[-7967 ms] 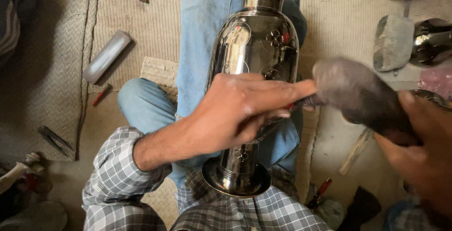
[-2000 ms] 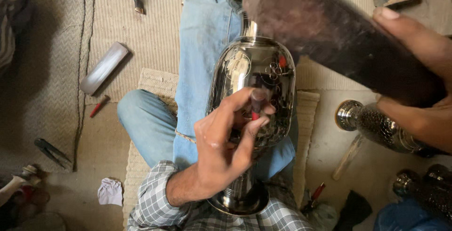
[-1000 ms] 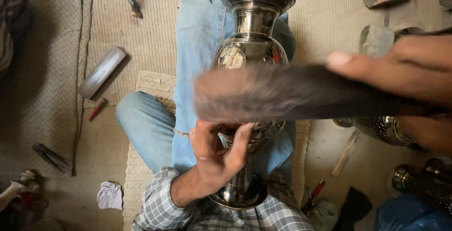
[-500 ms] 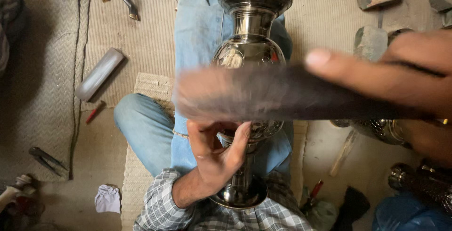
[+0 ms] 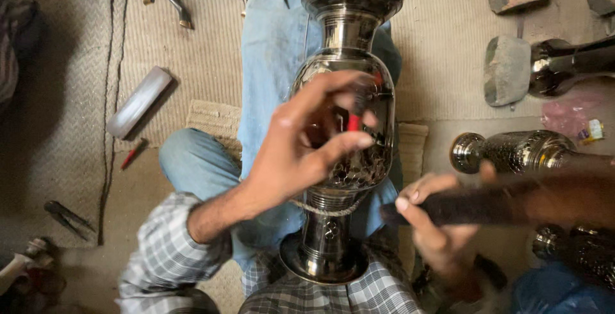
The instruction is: The person sits on the floor holding a chisel against the surface of a brass vase and repeatedly strikes the chisel with a mallet to engrave a decorative pattern, repositioning the chisel tip on different spots of the vase body as the pattern develops.
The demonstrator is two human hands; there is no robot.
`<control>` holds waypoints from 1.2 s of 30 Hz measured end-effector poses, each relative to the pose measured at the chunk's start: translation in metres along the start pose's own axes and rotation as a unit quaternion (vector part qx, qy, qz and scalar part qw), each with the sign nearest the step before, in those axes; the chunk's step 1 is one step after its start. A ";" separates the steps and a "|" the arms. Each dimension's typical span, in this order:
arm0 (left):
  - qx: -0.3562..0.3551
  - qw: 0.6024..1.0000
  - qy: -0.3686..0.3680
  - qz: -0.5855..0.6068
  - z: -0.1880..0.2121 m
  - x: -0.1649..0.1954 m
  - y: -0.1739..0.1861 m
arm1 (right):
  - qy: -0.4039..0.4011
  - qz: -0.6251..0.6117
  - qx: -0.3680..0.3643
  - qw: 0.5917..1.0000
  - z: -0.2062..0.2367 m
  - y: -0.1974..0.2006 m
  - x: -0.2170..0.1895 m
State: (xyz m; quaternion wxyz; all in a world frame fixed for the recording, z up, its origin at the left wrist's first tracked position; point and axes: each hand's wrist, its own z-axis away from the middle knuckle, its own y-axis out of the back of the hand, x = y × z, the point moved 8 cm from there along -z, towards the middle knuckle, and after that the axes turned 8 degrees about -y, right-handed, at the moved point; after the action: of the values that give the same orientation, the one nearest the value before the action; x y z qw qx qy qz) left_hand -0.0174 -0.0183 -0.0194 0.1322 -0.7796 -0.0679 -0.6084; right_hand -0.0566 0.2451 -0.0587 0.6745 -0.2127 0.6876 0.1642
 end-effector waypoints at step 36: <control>-0.527 0.831 -0.177 -0.001 -0.025 0.015 -0.075 | 0.019 0.475 0.147 0.867 0.056 0.082 -0.032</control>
State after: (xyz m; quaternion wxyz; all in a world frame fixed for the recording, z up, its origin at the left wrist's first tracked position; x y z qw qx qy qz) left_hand -0.0565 0.0454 0.0101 -0.3138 -0.8254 0.2399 -0.4034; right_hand -0.0510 0.3465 -0.0338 0.5253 0.2384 0.7345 0.3573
